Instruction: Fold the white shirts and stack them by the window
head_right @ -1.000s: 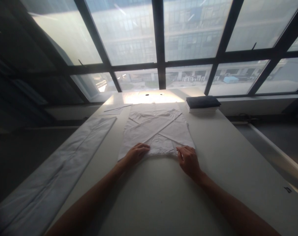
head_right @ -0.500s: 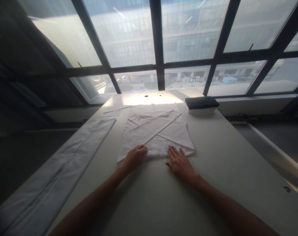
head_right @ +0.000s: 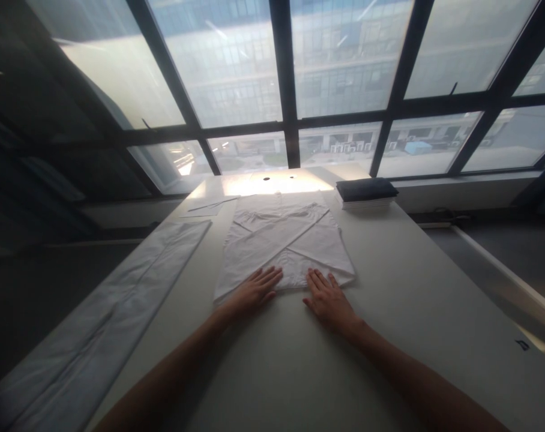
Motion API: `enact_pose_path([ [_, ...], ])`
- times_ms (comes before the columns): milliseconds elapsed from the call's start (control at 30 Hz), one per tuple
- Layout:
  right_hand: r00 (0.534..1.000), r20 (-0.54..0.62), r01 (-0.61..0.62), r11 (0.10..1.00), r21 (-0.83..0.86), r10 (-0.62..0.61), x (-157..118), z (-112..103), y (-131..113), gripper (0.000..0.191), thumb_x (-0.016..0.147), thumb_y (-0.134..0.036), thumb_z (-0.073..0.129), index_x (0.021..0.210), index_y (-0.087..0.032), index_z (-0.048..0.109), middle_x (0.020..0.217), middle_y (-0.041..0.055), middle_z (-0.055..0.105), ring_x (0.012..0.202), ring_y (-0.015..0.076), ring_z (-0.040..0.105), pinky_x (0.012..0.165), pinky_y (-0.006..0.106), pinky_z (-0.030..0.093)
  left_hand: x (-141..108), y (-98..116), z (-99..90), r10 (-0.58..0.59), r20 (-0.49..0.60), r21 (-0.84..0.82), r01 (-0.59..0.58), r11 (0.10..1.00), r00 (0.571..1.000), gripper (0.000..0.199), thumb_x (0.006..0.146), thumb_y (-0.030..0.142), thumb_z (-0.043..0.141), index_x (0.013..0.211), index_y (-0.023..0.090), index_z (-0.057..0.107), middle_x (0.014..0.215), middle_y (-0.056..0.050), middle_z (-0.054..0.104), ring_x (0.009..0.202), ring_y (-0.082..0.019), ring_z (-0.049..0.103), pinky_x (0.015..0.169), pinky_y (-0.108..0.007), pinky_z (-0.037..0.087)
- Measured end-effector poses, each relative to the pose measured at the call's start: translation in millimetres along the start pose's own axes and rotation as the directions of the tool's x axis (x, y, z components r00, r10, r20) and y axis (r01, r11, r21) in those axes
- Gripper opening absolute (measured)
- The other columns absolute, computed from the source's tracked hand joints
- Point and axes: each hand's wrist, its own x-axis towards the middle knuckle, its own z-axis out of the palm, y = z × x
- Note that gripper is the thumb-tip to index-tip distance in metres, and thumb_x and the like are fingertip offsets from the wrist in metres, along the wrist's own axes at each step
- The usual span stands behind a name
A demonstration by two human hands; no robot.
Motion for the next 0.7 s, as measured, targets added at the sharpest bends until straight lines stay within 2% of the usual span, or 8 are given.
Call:
enact_pose_path([
  [167,1.0,-0.027,-0.003,1.0,-0.005,0.003,0,-3,-2,0.056,0.104,-0.035,0.04,0.153,-0.009,0.043,0.162,0.0161,0.035,0.151,0.0297,0.03,0.121,0.054,0.024,0,-1,2.6,-0.003,-0.017,0.001,0.003,1.0,1.0,0.061,0.107,0.049,0.037,0.162,0.027,0.024,0.165,-0.009,0.032,0.155,-0.024,0.023,0.125,-0.047,0.019],
  [300,0.997,-0.074,-0.009,1.0,0.006,0.009,0,-9,-4,0.049,0.103,-0.028,0.04,0.146,-0.009,0.052,0.155,0.0176,0.047,0.146,0.0293,0.039,0.12,0.052,0.028,-1,5,3.6,0.008,0.006,0.008,-0.008,1.0,1.0,0.066,0.105,0.054,0.039,0.162,0.026,0.024,0.166,-0.009,0.029,0.155,-0.027,0.021,0.125,-0.048,0.018],
  [500,0.987,-0.149,-0.06,0.997,0.055,0.068,-2,-13,-11,0.042,0.102,-0.024,0.041,0.132,-0.006,0.065,0.142,0.0206,0.06,0.138,0.0305,0.05,0.118,0.051,0.036,-5,35,13.6,-0.037,0.027,0.059,0.035,0.998,0.999,0.072,0.104,0.06,0.037,0.164,0.025,0.016,0.168,-0.008,0.023,0.156,-0.027,0.016,0.126,-0.049,0.016],
  [600,0.981,-0.191,-0.015,0.993,0.115,0.037,-3,-8,-21,0.044,0.1,-0.02,0.041,0.138,-0.008,0.061,0.146,0.0184,0.056,0.142,0.0286,0.047,0.118,0.049,0.037,-3,54,27.0,-0.08,-0.001,0.086,0.08,0.993,0.997,0.072,0.104,0.059,0.038,0.163,0.023,0.019,0.167,-0.009,0.026,0.155,-0.028,0.018,0.125,-0.051,0.019],
  [700,0.983,-0.181,0.039,0.987,0.158,-0.009,-4,-1,-32,0.05,0.1,-0.02,0.041,0.148,-0.011,0.052,0.154,0.0158,0.049,0.146,0.026,0.041,0.12,0.047,0.036,-1,68,40.0,-0.11,-0.053,0.093,0.114,0.989,0.993,0.072,0.103,0.057,0.042,0.163,0.022,0.021,0.166,-0.011,0.027,0.155,-0.03,0.02,0.124,-0.053,0.023],
])
